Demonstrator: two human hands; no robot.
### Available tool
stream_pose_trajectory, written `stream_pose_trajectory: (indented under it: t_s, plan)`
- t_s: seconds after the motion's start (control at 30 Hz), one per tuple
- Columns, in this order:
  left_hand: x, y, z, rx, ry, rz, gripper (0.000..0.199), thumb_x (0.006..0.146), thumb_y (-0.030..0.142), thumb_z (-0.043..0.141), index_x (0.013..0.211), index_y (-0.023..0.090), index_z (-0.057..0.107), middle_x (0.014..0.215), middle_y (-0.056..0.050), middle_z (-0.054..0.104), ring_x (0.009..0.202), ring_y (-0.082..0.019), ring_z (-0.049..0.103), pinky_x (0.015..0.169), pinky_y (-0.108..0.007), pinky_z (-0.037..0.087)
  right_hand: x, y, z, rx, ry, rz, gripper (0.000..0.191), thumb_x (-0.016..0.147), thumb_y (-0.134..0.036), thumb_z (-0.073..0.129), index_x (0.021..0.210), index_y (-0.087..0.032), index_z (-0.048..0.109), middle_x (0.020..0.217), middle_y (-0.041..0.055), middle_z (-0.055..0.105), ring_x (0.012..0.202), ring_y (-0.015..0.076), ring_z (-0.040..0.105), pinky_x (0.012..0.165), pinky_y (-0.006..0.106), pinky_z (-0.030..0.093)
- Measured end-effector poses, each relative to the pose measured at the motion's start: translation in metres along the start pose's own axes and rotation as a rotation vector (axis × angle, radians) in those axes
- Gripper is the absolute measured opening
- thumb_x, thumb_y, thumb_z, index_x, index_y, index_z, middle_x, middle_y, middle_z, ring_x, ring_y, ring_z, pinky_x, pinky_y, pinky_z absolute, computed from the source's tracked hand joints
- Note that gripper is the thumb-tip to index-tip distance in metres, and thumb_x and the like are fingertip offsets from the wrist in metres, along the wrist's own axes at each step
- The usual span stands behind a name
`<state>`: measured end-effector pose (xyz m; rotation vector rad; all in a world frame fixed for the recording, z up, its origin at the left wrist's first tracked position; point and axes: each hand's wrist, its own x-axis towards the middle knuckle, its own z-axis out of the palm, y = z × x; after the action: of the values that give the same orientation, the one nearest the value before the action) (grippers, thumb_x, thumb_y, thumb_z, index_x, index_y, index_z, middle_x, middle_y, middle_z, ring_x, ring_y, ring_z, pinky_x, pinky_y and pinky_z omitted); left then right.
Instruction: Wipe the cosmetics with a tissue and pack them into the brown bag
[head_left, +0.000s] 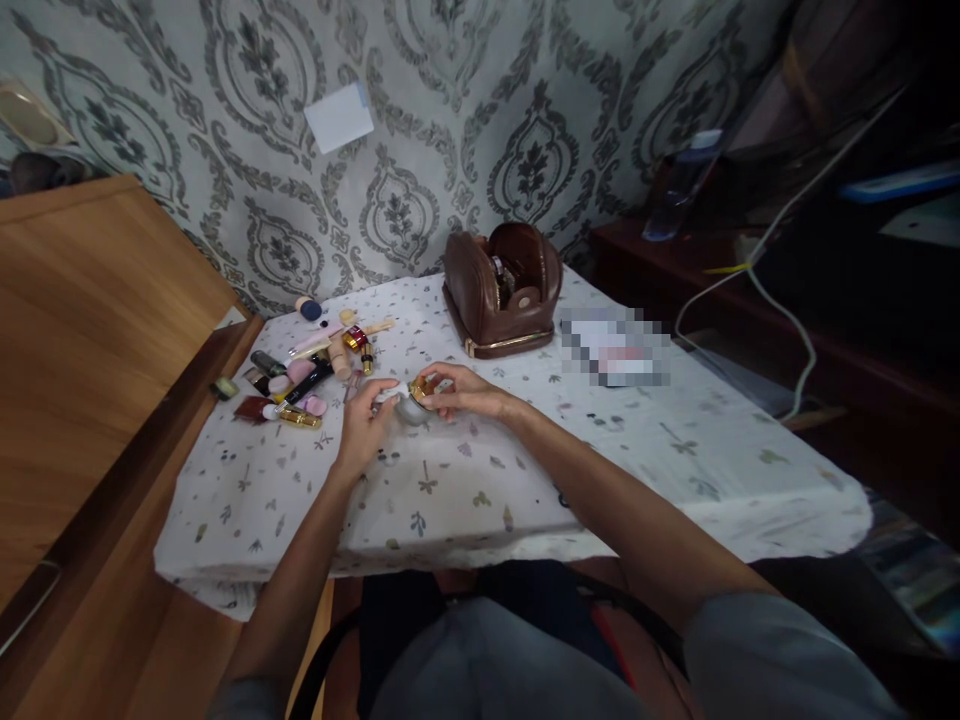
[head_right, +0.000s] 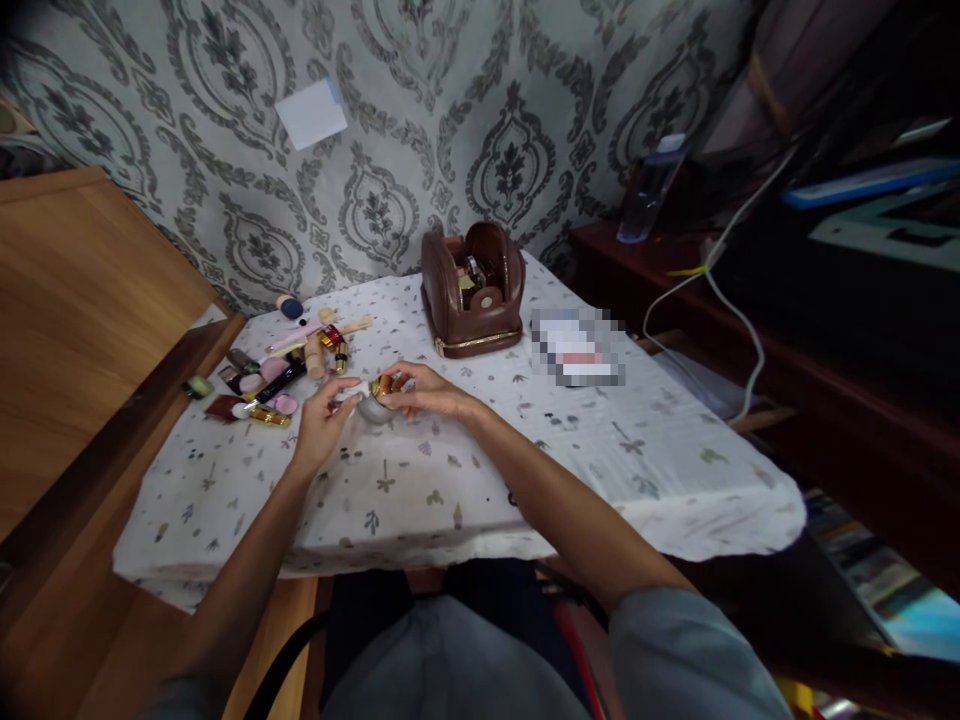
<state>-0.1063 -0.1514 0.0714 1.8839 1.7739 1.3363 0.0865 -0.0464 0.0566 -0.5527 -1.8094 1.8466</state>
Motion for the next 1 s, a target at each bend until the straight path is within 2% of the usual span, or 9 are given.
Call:
stream_pose_trajectory:
  t_s: [0.13, 0.23, 0.3, 0.37, 0.47, 0.6, 0.67, 0.83, 1.0]
  plan:
    - [-0.001, 0.005, -0.001, 0.014, 0.003, 0.050, 0.019, 0.087, 0.024, 0.059, 0.102, 0.021, 0.069, 0.107, -0.006, 0.073, 0.102, -0.023, 0.066, 0.084, -0.034, 0.052, 0.001, 0.000, 0.004, -0.108, 0.100, -0.053, 0.046, 0.066, -0.050, 0.082, 0.094, -0.020, 0.062, 0.081, -0.0020, 0.061, 0.057, 0.0082, 0.053, 0.046, 0.020, 0.044]
    - [-0.002, 0.009, 0.000, 0.038, -0.003, 0.082, 0.018, 0.087, 0.023, 0.058, 0.103, 0.022, 0.068, 0.109, -0.006, 0.073, 0.104, -0.024, 0.066, 0.085, -0.035, 0.052, 0.003, 0.003, 0.006, -0.147, 0.166, -0.078, 0.044, 0.068, -0.052, 0.080, 0.091, -0.019, 0.062, 0.078, -0.0016, 0.062, 0.060, 0.0095, 0.056, 0.048, 0.019, 0.045]
    - [-0.002, 0.012, 0.000, 0.047, -0.010, 0.101, 0.018, 0.088, 0.022, 0.058, 0.103, 0.022, 0.068, 0.111, -0.006, 0.072, 0.106, -0.024, 0.065, 0.086, -0.035, 0.052, 0.005, 0.006, 0.006, -0.169, 0.211, -0.076, 0.044, 0.072, -0.053, 0.077, 0.095, -0.019, 0.063, 0.074, -0.0022, 0.062, 0.058, 0.0100, 0.058, 0.048, 0.020, 0.047]
    - [-0.001, 0.013, 0.002, 0.052, -0.017, 0.123, 0.018, 0.089, 0.022, 0.058, 0.103, 0.021, 0.068, 0.111, -0.007, 0.072, 0.107, -0.024, 0.065, 0.086, -0.035, 0.052, 0.007, 0.009, 0.006, -0.195, 0.242, -0.075, 0.047, 0.077, -0.053, 0.073, 0.109, -0.021, 0.063, 0.069, -0.0038, 0.061, 0.053, 0.0101, 0.058, 0.048, 0.022, 0.049]
    - [0.002, 0.011, 0.004, 0.072, -0.018, 0.156, 0.018, 0.088, 0.020, 0.058, 0.103, 0.021, 0.068, 0.110, -0.007, 0.072, 0.106, -0.023, 0.065, 0.087, -0.036, 0.052, 0.008, 0.010, 0.004, -0.179, 0.227, -0.060, 0.053, 0.080, -0.049, 0.070, 0.125, -0.022, 0.061, 0.069, -0.0038, 0.060, 0.052, 0.0100, 0.058, 0.050, 0.023, 0.051]
    - [0.010, 0.006, 0.005, 0.091, -0.002, 0.164, 0.018, 0.088, 0.018, 0.058, 0.102, 0.021, 0.069, 0.108, -0.006, 0.073, 0.106, -0.024, 0.065, 0.091, -0.038, 0.050, 0.005, 0.009, -0.002, -0.022, 0.103, -0.050, 0.064, 0.069, -0.036, 0.082, 0.127, -0.023, 0.060, 0.094, 0.0000, 0.061, 0.064, 0.0096, 0.061, 0.060, 0.026, 0.058]
    - [0.013, 0.002, 0.005, 0.095, 0.004, 0.145, 0.018, 0.088, 0.019, 0.058, 0.102, 0.021, 0.069, 0.108, -0.006, 0.073, 0.104, -0.024, 0.065, 0.088, -0.037, 0.051, 0.004, 0.009, -0.004, 0.024, 0.050, -0.072, 0.070, 0.065, -0.031, 0.085, 0.129, -0.024, 0.058, 0.097, -0.0004, 0.060, 0.066, 0.0094, 0.062, 0.064, 0.028, 0.059]
    - [0.014, -0.002, 0.003, 0.107, 0.009, 0.138, 0.019, 0.087, 0.019, 0.058, 0.103, 0.021, 0.069, 0.108, -0.006, 0.073, 0.104, -0.024, 0.065, 0.088, -0.038, 0.051, 0.005, 0.011, -0.004, 0.015, 0.046, -0.123, 0.059, 0.069, -0.034, 0.082, 0.122, -0.023, 0.059, 0.086, -0.0021, 0.062, 0.062, 0.0106, 0.062, 0.061, 0.028, 0.057]
    - [0.012, 0.003, 0.007, 0.121, 0.007, 0.215, 0.018, 0.088, 0.017, 0.057, 0.102, 0.021, 0.068, 0.107, -0.006, 0.073, 0.104, -0.023, 0.065, 0.092, -0.038, 0.051, 0.010, 0.017, -0.003, -0.111, 0.160, -0.141, 0.047, 0.070, -0.043, 0.080, 0.106, -0.022, 0.057, 0.066, -0.0064, 0.059, 0.052, 0.0112, 0.059, 0.049, 0.022, 0.050]
